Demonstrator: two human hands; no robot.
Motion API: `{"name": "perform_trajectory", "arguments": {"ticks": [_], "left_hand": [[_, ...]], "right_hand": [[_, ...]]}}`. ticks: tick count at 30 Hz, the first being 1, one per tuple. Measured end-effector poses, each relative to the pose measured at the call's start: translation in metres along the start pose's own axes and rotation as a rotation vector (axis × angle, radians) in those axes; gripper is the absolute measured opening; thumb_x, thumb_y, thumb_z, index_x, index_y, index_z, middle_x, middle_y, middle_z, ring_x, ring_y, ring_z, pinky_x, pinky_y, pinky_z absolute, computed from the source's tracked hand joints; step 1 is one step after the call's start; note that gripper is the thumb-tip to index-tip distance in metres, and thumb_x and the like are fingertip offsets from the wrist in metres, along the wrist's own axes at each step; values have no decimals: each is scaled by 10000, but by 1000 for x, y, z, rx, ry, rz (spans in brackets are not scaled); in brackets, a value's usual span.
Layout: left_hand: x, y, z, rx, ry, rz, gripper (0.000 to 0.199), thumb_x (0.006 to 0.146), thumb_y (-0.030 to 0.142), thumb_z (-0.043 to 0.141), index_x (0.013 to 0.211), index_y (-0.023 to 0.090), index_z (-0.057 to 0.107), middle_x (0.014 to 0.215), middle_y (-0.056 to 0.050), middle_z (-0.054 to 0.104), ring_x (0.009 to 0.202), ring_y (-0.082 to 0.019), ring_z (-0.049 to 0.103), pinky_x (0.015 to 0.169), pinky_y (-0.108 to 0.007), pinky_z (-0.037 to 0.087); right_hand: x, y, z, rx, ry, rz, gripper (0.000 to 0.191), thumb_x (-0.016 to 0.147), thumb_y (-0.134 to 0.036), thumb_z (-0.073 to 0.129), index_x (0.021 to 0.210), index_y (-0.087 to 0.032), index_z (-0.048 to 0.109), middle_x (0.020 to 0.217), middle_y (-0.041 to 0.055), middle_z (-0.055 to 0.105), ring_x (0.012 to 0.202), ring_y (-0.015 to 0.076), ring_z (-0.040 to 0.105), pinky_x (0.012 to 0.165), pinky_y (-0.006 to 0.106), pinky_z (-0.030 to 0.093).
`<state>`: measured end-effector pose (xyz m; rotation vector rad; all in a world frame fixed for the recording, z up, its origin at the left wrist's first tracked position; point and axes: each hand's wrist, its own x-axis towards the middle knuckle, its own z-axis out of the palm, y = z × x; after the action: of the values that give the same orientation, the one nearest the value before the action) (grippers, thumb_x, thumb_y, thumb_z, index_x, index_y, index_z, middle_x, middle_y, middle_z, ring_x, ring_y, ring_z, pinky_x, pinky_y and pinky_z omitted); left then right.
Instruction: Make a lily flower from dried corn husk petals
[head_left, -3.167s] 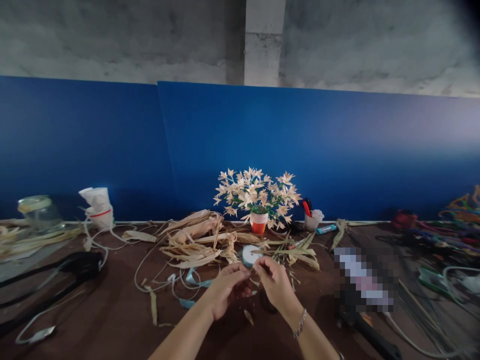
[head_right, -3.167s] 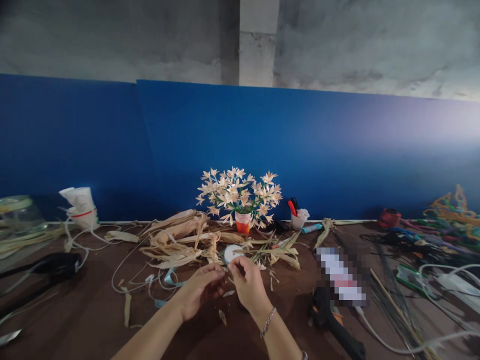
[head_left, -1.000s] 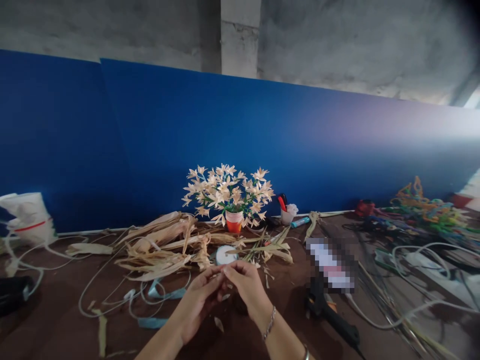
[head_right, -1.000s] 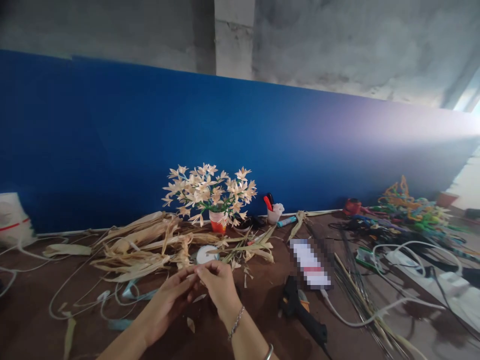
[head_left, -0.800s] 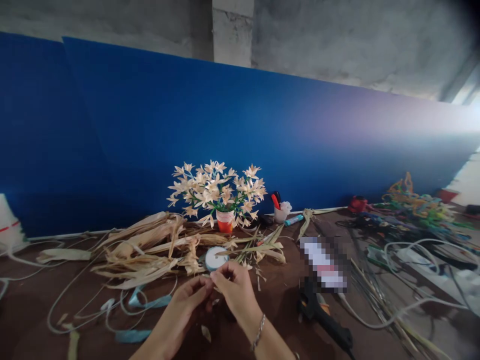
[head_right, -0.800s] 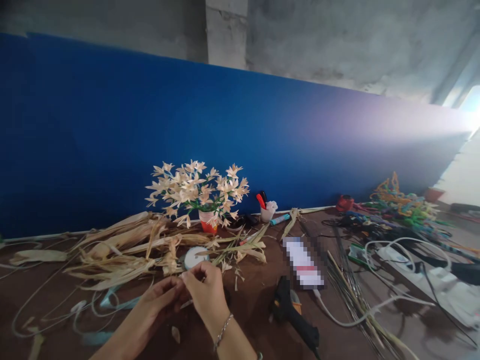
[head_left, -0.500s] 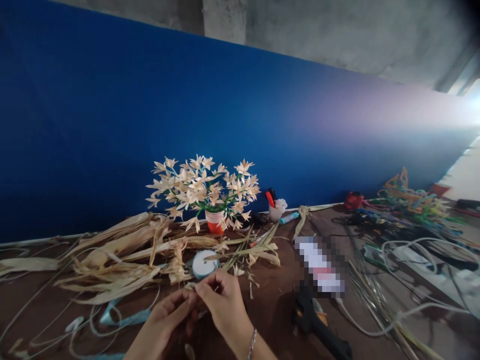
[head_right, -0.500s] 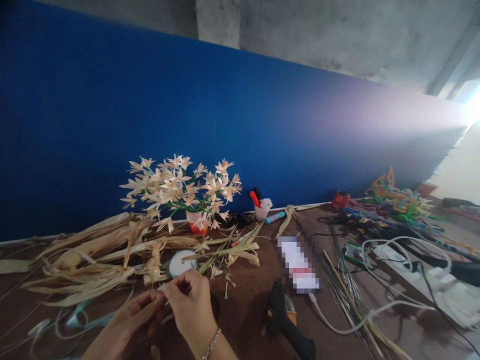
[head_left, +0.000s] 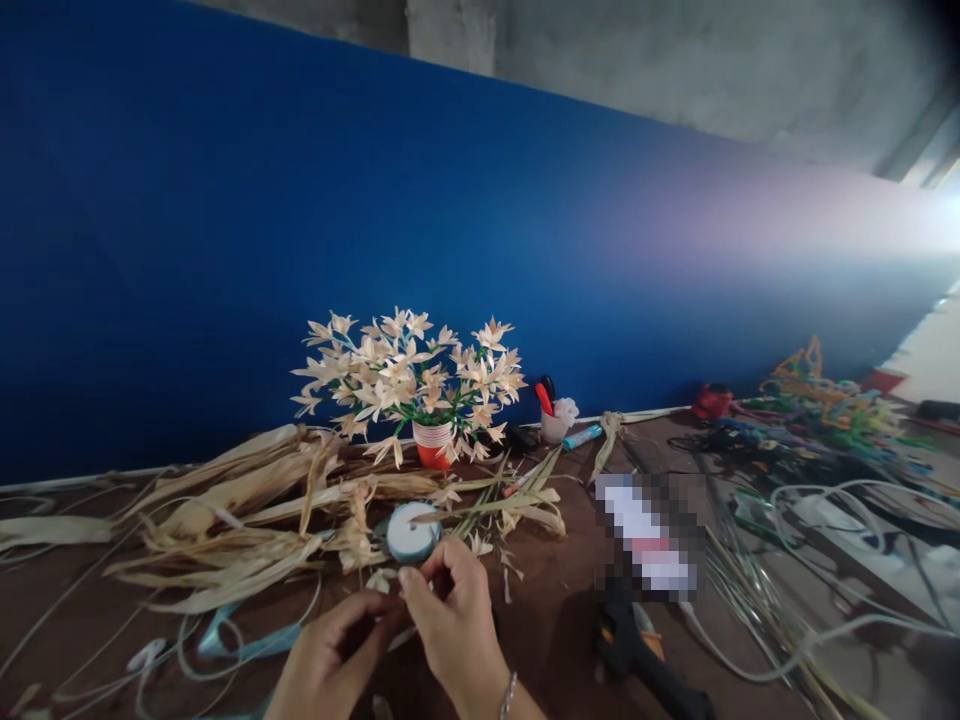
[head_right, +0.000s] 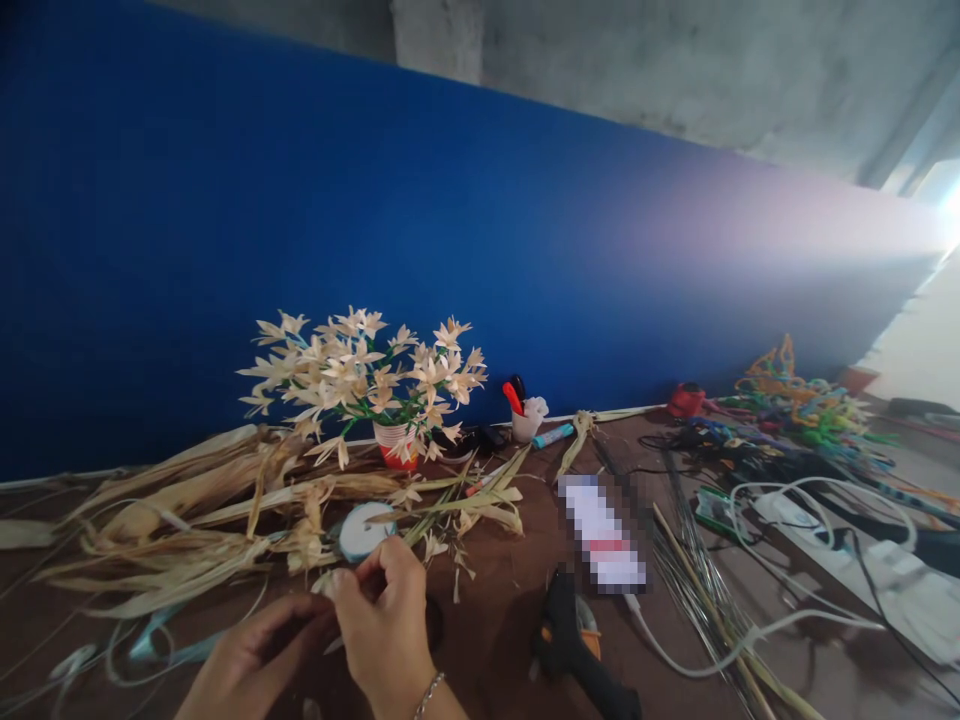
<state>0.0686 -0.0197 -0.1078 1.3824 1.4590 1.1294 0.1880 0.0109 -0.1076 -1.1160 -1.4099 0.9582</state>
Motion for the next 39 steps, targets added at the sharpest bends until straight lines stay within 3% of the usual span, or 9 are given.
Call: {"name": "perform_trajectory", "arguments": {"ticks": [7,12,14,17,20,25,31,36,39], "left_hand": [[3,-12,2,38,18,35,249,667,416,565,659,178,637,607,-18,603,583,-162,521,540,-213,404],[4,-16,1,54,70,116,217,674,393,573,612,188,609,636,-10,578,606,-146,487,544,-190,371],[3,-16,2,42,79,105,218,670,398,576,611,191,612,637,-9,579,600,-144,479,542,-187,366],[2,-13,5,7,70,76,251,660,431,573,627,188,624,642,-16,592,625,-160,494,571,-196,379],[1,-9,7,-3,74,49,271,643,454,579,638,187,629,652,-20,607,663,-178,511,604,-204,391],[3,-12,7,8,104,52,260,634,442,593,622,187,638,636,-13,615,648,-170,516,587,-195,393],[4,-15,6,-38,111,19,260,625,433,607,662,179,645,656,-14,622,647,-169,526,597,-205,399],[-1,-5,8,-130,91,-58,290,636,440,592,673,156,634,611,-14,592,581,-143,492,531,-200,378],[0,-3,6,-153,122,-55,287,643,427,592,694,148,630,612,-12,583,564,-127,474,510,-192,357]], "right_hand": [[-7,-24,-14,-182,-49,-65,144,776,-294,454,740,-174,525,629,-7,516,563,103,473,514,189,379],[-30,-44,-83,-663,-104,-320,212,690,-195,508,900,-217,527,774,39,570,729,177,541,644,265,428],[-42,-31,-121,-864,-15,-331,266,678,-203,499,943,-225,520,836,70,576,783,212,550,671,303,432],[-59,3,-170,-1151,110,-162,387,583,-191,534,970,-204,519,944,116,562,861,271,545,699,359,428],[-68,31,-192,-1281,121,6,399,540,-129,496,929,-210,532,915,109,568,834,266,566,640,331,426],[-63,46,-192,-1234,94,40,385,564,-120,472,939,-191,522,847,97,609,776,229,601,617,278,415],[-42,36,-191,-1060,178,124,271,669,-198,453,932,-173,512,757,80,644,683,213,613,571,260,419],[-26,8,-163,-787,242,-153,207,748,-348,447,856,-184,512,692,49,618,598,162,561,571,233,415],[-17,1,-155,-826,195,-213,202,744,-362,440,809,-186,513,674,54,610,590,166,551,569,241,401]]}}
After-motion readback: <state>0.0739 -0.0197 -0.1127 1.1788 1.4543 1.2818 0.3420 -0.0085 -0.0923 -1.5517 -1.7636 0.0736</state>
